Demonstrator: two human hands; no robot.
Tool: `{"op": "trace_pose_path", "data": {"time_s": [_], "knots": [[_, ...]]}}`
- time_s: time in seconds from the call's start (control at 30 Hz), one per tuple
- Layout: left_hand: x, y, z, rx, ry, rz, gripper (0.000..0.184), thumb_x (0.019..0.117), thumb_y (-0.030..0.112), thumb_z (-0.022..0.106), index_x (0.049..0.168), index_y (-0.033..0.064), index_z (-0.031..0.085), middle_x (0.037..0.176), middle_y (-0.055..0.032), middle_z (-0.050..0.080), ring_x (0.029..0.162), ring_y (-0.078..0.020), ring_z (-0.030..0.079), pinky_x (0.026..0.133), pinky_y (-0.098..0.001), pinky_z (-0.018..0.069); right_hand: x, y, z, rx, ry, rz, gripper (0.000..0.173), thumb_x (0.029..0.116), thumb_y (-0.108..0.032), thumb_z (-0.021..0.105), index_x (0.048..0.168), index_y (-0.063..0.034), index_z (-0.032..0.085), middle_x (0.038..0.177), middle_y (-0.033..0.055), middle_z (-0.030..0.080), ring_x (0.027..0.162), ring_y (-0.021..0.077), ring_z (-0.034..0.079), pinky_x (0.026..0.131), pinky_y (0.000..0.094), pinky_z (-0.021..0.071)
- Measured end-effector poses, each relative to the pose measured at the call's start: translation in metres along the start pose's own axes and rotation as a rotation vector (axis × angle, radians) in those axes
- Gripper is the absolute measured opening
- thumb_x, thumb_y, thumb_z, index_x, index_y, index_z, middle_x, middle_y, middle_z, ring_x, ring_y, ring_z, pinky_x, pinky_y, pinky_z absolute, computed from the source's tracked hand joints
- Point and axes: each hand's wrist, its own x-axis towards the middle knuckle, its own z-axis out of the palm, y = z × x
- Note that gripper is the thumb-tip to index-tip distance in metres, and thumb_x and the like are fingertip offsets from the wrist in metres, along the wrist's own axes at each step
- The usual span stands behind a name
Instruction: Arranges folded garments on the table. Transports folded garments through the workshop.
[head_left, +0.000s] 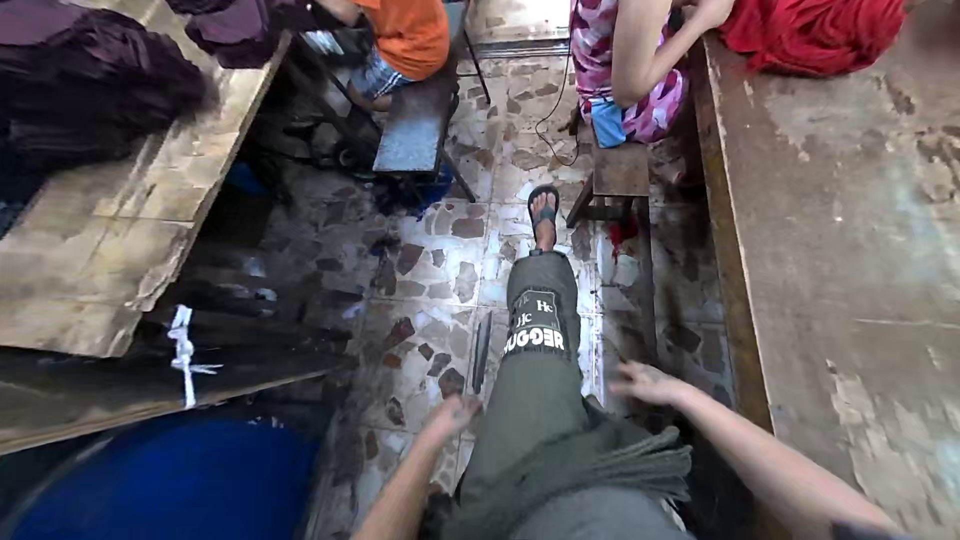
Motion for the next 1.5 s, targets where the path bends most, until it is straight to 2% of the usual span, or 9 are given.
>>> {"op": "trace_pose_path", "data": {"time_s": [0.17, 0.3, 0.57, 0.77, 0.97, 1.13, 1.23, 1.33, 1.5], "knots": [[0.03, 0.072, 0.025, -0.879, 0.219, -0.104, 0.041, 0.1126, 0.021, 0.035, 0.137, -0.0087, 0.049, 0.133, -0.026, 0.057, 0.116, -0.0289, 0.058, 0.101, -0.0419, 0.0457, 0.123, -0.045, 0.075, 0.882, 0.255, 0.213, 0.059, 0.1129, -0.041, 0.024, 0.148, 0.0019, 0.044, 0.146, 0.0259, 0.05, 0.132, 0.0336, 0.052, 0.109, 0.0498, 0.0425], [0.071, 0.0, -0.004, -0.877, 0.499, -0.116, 0.039, 0.1058, 0.016, 0.051, 0.139, -0.0036, 0.053, 0.137, -0.0262, 0.057, 0.124, -0.0352, 0.056, 0.103, -0.052, 0.0463, 0.108, -0.032, 0.05, 1.104, 0.609, 0.297, 0.051, 0.1065, -0.032, 0.053, 0.141, 0.0049, 0.051, 0.141, 0.0258, 0.055, 0.129, 0.0355, 0.054, 0.107, 0.0543, 0.0435], [-0.054, 0.05, -0.239, -0.406, 1.105, 0.697, 0.023, 0.101, 0.007, 0.056, 0.117, -0.0015, 0.069, 0.121, -0.0159, 0.069, 0.115, -0.023, 0.065, 0.102, -0.0449, 0.0502, -0.007, -0.163, -0.133, 0.782, 1.03, -0.398, 0.038, 0.1055, -0.032, 0.056, 0.116, 0.0025, 0.068, 0.112, 0.0197, 0.068, 0.104, 0.0272, 0.065, 0.094, 0.0495, 0.0519], [-0.077, 0.101, -0.338, -0.089, 1.026, 0.73, 0.035, 0.1092, 0.008, 0.041, 0.133, 0.0059, 0.066, 0.138, -0.0151, 0.063, 0.132, -0.0315, 0.057, 0.113, -0.0533, 0.04, -0.011, -0.217, -0.181, 0.563, 1.112, -0.472, 0.038, 0.1076, -0.021, 0.05, 0.134, 0.0054, 0.055, 0.13, 0.0287, 0.06, 0.121, 0.0365, 0.059, 0.104, 0.0531, 0.0464], [0.065, 0.006, -0.193, -0.153, 0.78, 0.418, 0.03, 0.1032, 0.011, 0.047, 0.117, -0.0065, 0.068, 0.115, -0.0252, 0.07, 0.111, -0.0365, 0.066, 0.101, -0.0526, 0.0488, 0.11, -0.084, -0.035, 0.51, 0.89, 0.014, 0.041, 0.1061, -0.017, 0.053, 0.139, 0.0068, 0.051, 0.141, 0.0308, 0.053, 0.134, 0.0399, 0.051, 0.115, 0.053, 0.0382], [-0.043, -0.117, 0.003, -0.739, 0.073, -0.29, 0.022, 0.1064, 0.014, 0.048, 0.111, -0.0034, 0.061, 0.089, -0.0096, 0.06, 0.076, -0.0143, 0.055, 0.069, -0.0339, 0.0486, -0.004, 0.037, 0.152, 0.653, 0.388, 0.43, 0.052, 0.1051, -0.019, 0.057, 0.15, 0.0023, 0.042, 0.149, 0.0292, 0.047, 0.136, 0.0408, 0.049, 0.112, 0.0561, 0.0397], [-0.045, -0.117, -0.017, -0.824, -0.003, -0.23, 0.029, 0.1025, 0.009, 0.048, 0.126, -0.003, 0.059, 0.107, -0.0164, 0.064, 0.091, -0.0221, 0.061, 0.081, -0.0414, 0.0517, -0.019, 0.011, 0.148, 0.581, 0.269, 0.261, 0.077, 0.0946, -0.003, 0.064, 0.161, -0.0083, 0.026, 0.163, 0.0245, 0.03, 0.149, 0.0374, 0.035, 0.12, 0.053, 0.0328], [-0.038, -0.112, -0.045, -0.012, -0.102, 0.023, 0.057, 0.0931, 0.021, 0.069, 0.146, 0.007, 0.053, 0.135, -0.0207, 0.063, 0.126, -0.0331, 0.06, 0.111, -0.0521, 0.0428, -0.014, -0.011, 0.125, -0.051, 0.043, 0.312, 0.084, 0.0867, -0.017, 0.079, 0.159, -0.0144, 0.037, 0.159, 0.0297, 0.032, 0.142, 0.0481, 0.04, 0.114, 0.0618, 0.0358], [-0.03, -0.031, -0.11, 0.695, 0.107, 0.061, 0.04, 0.0949, 0.04, 0.063, 0.129, 0.0201, 0.069, 0.121, -0.0139, 0.072, 0.12, -0.0363, 0.063, 0.109, -0.0666, 0.0331, -0.011, -0.041, 0.07, -0.307, 0.157, 0.38, 0.05, 0.0972, -0.026, 0.063, 0.144, -0.0099, 0.057, 0.151, 0.022, 0.05, 0.138, 0.0421, 0.049, 0.112, 0.0628, 0.0373]]}}
